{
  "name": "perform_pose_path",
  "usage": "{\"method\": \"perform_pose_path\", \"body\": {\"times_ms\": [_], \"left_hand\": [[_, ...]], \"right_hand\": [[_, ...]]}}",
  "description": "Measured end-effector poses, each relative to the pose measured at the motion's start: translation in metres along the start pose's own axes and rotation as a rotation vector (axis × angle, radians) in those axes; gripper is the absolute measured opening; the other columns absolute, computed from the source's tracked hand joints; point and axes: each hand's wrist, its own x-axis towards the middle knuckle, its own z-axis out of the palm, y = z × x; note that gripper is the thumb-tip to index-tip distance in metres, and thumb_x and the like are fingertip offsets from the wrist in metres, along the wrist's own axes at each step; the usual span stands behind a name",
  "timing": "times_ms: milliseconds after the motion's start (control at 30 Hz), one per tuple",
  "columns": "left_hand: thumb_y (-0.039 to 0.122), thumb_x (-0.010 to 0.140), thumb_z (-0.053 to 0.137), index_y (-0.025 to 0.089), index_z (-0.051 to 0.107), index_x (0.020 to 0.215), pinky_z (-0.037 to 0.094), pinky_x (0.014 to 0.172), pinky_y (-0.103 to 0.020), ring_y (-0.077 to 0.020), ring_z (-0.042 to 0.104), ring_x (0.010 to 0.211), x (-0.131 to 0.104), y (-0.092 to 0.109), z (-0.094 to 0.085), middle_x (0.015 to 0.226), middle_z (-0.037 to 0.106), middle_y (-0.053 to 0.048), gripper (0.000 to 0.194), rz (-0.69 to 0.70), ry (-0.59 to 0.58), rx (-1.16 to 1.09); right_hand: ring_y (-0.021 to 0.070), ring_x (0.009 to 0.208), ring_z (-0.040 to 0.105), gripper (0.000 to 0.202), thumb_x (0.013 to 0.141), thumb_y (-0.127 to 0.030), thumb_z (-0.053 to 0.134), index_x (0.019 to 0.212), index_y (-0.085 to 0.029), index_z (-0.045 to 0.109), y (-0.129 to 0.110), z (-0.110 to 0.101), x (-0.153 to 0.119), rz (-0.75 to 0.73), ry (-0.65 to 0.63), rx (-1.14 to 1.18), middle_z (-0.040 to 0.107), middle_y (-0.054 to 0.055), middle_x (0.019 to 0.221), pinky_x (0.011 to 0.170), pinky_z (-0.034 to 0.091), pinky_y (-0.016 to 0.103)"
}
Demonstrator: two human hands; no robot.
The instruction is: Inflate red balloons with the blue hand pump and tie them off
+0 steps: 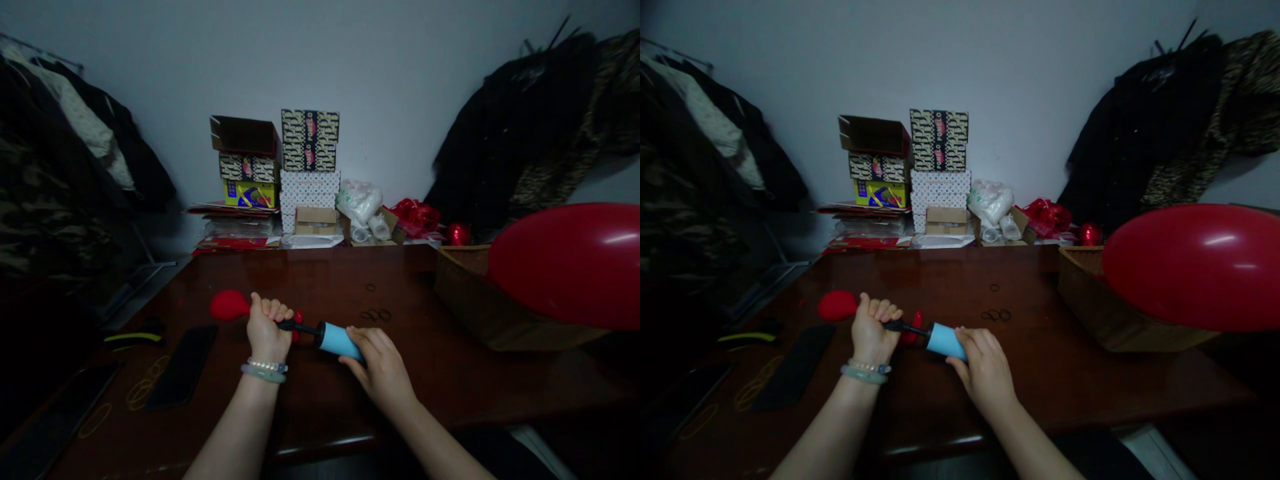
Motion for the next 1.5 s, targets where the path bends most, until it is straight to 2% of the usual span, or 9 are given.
{"method": "perform_pose_path", "body": {"times_ms": [267,400,500,700,833,967,1300,1400,1500], "left_hand": [[0.046,0.083,0.056,0.019,0.024,0.054,0.026,0.040,-0.021,-0.0058,0.024,0.038,-0.010,-0.021,0.002,0.045,0.024,0.007,0.051,-0.046,-0.015,0.043],[0.043,0.083,0.058,0.019,0.025,0.054,0.027,0.040,-0.021,-0.0060,0.024,0.038,-0.008,-0.023,-0.001,0.045,0.024,0.007,0.050,-0.025,-0.007,0.056],[0.043,0.084,0.057,0.019,0.025,0.054,0.027,0.040,-0.021,-0.0061,0.025,0.038,-0.003,-0.014,-0.002,0.045,0.025,0.007,0.049,0.001,0.001,0.046],[0.042,0.088,0.050,0.019,0.023,0.054,0.026,0.039,-0.021,-0.0061,0.024,0.036,0.009,0.019,-0.001,0.043,0.024,0.007,0.049,0.049,0.045,0.024],[0.039,0.090,0.047,0.019,0.023,0.055,0.026,0.040,-0.021,-0.0062,0.024,0.036,0.013,0.027,-0.001,0.043,0.024,0.007,0.048,0.051,0.057,0.017],[0.041,0.089,0.049,0.019,0.022,0.055,0.026,0.039,-0.020,-0.0057,0.024,0.036,0.011,0.020,-0.003,0.044,0.025,0.007,0.049,0.032,0.053,0.012],[0.042,0.083,0.058,0.019,0.025,0.055,0.028,0.040,-0.020,-0.0052,0.026,0.037,-0.011,-0.022,-0.001,0.045,0.025,0.008,0.049,-0.062,0.007,0.047],[0.045,0.083,0.056,0.019,0.027,0.055,0.028,0.040,-0.020,-0.0055,0.026,0.037,-0.011,-0.023,0.001,0.045,0.026,0.007,0.049,-0.038,0.013,0.066],[0.046,0.084,0.055,0.019,0.026,0.054,0.028,0.040,-0.021,-0.0058,0.026,0.037,-0.006,-0.014,0.002,0.044,0.026,0.007,0.049,-0.003,0.010,0.065]], "right_hand": [[0.0258,0.092,0.058,0.042,0.084,-0.031,0.063,0.122,-0.016,0.051,-0.006,0.002,-0.002,0.007,-0.010,0.023,0.062,0.012,0.104,0.082,0.051,0.044],[0.0261,0.095,0.058,0.041,0.084,-0.030,0.063,0.121,-0.017,0.052,-0.005,0.003,-0.001,0.007,-0.023,0.029,0.062,0.012,0.105,0.084,0.051,0.044],[0.0260,0.097,0.058,0.042,0.084,-0.031,0.063,0.123,-0.018,0.052,-0.003,0.002,0.002,0.015,-0.050,0.035,0.062,0.012,0.108,0.085,0.051,0.045],[0.0242,0.101,0.058,0.046,0.083,-0.031,0.064,0.126,-0.019,0.051,0.005,-0.001,0.007,0.009,-0.063,0.027,0.062,0.011,0.113,0.089,0.050,0.042],[0.0238,0.101,0.058,0.047,0.083,-0.032,0.064,0.127,-0.020,0.051,0.006,-0.002,0.008,0.002,-0.059,0.007,0.062,0.010,0.113,0.089,0.051,0.042],[0.0239,0.097,0.059,0.044,0.084,-0.031,0.063,0.124,-0.018,0.052,0.002,-0.002,0.004,0.001,-0.021,-0.022,0.063,0.011,0.110,0.086,0.051,0.042],[0.0256,0.093,0.058,0.038,0.084,-0.031,0.063,0.118,-0.017,0.054,-0.012,0.000,-0.002,0.014,-0.025,0.008,0.063,0.012,0.103,0.082,0.052,0.044],[0.0259,0.094,0.058,0.039,0.084,-0.030,0.063,0.119,-0.017,0.053,-0.009,0.002,-0.001,0.025,-0.046,0.019,0.063,0.012,0.105,0.083,0.052,0.044],[0.0261,0.097,0.058,0.041,0.083,-0.029,0.064,0.120,-0.018,0.052,-0.005,0.002,0.001,0.036,-0.066,0.032,0.062,0.011,0.108,0.085,0.051,0.045]]}}
